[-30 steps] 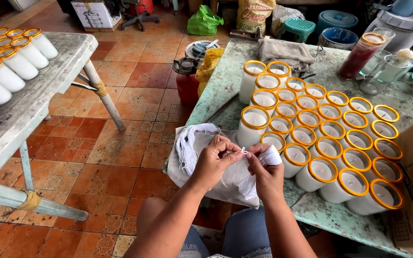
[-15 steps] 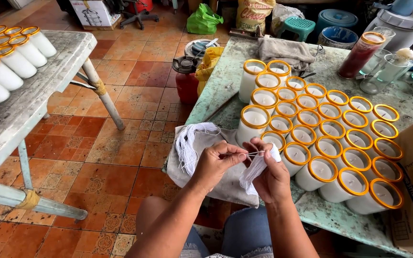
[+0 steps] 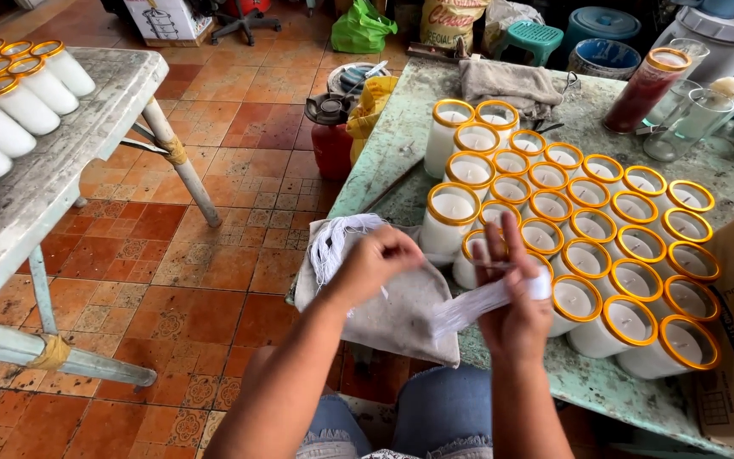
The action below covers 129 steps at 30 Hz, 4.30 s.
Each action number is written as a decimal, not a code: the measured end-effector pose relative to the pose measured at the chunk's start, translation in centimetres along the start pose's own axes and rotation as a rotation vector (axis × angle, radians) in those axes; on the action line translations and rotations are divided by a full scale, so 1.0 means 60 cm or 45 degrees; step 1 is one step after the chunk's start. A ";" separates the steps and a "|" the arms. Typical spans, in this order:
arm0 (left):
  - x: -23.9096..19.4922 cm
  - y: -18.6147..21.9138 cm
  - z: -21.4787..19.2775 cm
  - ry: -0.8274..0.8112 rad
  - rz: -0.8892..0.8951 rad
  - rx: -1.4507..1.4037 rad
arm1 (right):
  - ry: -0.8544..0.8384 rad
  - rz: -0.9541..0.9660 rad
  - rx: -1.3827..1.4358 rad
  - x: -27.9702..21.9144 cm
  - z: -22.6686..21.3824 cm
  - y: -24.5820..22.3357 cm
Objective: The person sits at a table and repeatedly pulls white wick strands from a bundle, measures them by hand, and folds them into small loops. Finished loops are placed on a cloth beside the candles.
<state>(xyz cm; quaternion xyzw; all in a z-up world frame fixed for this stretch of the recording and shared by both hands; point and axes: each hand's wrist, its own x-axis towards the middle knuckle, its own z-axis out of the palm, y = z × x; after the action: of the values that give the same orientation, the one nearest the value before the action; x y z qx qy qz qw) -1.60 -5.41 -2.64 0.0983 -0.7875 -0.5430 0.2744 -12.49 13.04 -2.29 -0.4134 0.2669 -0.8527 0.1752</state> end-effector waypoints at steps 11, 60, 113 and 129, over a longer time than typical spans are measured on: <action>0.089 -0.259 -0.071 0.155 -0.467 1.330 | 0.192 0.070 -0.169 -0.003 -0.017 0.007; 0.029 -0.047 -0.030 0.222 0.012 0.422 | 0.273 0.685 -1.077 -0.014 -0.062 -0.083; 0.054 -0.227 -0.038 -0.233 -0.225 1.076 | 0.743 0.970 0.066 -0.205 -0.275 -0.012; 0.044 -0.197 -0.038 -0.419 -0.140 0.955 | 0.726 0.942 0.095 -0.194 -0.256 -0.010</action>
<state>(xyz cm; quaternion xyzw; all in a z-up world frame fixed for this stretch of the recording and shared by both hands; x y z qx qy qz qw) -4.26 -13.06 -11.96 0.1454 -0.9577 -0.2407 0.0606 -17.86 24.36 -16.98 -0.0333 0.4028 -0.8216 0.4020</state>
